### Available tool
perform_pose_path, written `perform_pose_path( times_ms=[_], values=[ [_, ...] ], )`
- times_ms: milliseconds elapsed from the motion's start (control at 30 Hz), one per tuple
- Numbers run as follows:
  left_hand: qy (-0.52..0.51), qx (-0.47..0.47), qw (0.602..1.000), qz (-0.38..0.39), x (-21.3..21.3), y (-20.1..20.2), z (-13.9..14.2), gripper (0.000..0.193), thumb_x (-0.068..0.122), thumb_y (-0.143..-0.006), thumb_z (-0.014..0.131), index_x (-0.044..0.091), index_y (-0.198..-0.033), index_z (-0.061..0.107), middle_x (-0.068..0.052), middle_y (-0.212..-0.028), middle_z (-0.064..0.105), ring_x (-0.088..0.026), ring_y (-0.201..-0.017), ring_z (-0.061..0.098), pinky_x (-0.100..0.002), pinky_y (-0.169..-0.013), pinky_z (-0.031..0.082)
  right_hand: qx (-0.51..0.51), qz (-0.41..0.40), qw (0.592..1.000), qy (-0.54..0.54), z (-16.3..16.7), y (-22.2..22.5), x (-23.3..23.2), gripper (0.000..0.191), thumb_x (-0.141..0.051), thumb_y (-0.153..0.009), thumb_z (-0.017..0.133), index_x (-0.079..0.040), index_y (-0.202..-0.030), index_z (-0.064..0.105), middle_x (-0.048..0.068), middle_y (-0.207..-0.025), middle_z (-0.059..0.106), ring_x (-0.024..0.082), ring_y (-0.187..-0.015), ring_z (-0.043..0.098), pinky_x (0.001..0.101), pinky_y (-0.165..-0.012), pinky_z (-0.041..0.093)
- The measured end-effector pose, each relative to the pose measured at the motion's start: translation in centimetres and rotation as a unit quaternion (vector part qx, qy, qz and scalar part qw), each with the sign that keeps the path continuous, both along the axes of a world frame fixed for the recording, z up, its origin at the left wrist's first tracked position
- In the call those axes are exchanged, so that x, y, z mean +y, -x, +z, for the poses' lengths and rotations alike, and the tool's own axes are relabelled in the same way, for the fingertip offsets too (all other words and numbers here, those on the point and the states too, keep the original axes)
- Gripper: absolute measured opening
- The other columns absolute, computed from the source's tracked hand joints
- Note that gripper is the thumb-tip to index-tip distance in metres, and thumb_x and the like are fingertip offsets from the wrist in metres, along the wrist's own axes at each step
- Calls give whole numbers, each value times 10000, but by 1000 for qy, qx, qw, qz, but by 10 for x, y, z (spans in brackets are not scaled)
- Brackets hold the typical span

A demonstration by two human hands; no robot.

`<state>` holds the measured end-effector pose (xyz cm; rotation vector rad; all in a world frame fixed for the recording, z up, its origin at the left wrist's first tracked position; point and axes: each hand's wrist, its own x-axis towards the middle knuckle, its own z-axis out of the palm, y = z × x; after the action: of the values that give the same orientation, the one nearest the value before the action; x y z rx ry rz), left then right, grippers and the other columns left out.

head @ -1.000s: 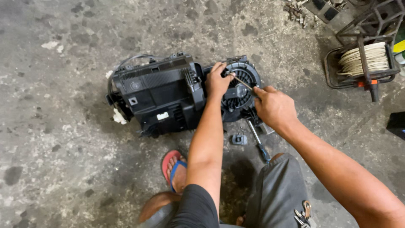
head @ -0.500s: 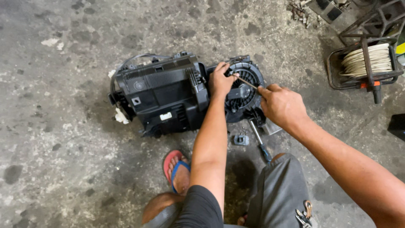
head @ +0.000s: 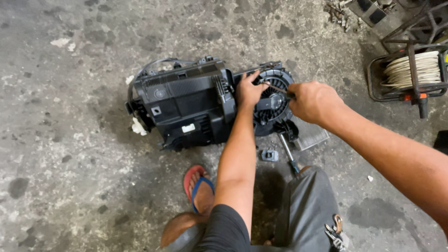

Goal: The person disassembles a car air conditioning unit on the floor. They use a screwdriver to remove screws, detach the fan, separate the housing, and remove the evaporator core, placing the parts on the floor.

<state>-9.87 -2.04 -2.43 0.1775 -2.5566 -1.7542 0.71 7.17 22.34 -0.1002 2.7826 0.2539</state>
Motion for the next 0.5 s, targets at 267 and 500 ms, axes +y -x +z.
perform_pose_path(
  times_ms=[267,500],
  values=[
    [-24,-25,999,1,7,-7,0,632,298,-634,921,313,-1238,738,-75,-1413,632,-319,-1210,655,-407,-1004,528,-63,105,988,-91,18,0,-18,383,-138,-869,604,-204,-1239,680,176,-1020,759,349,-964,746,478,-837,599],
    [-51,-20,998,13,13,-13,6,618,238,-616,937,276,-1206,757,-83,-1363,639,-326,-1187,654,-400,-992,535,-102,104,979,-143,18,10,-12,302,-162,-897,613,-151,-1183,709,170,-1023,759,336,-939,758,459,-809,614]
  ],
)
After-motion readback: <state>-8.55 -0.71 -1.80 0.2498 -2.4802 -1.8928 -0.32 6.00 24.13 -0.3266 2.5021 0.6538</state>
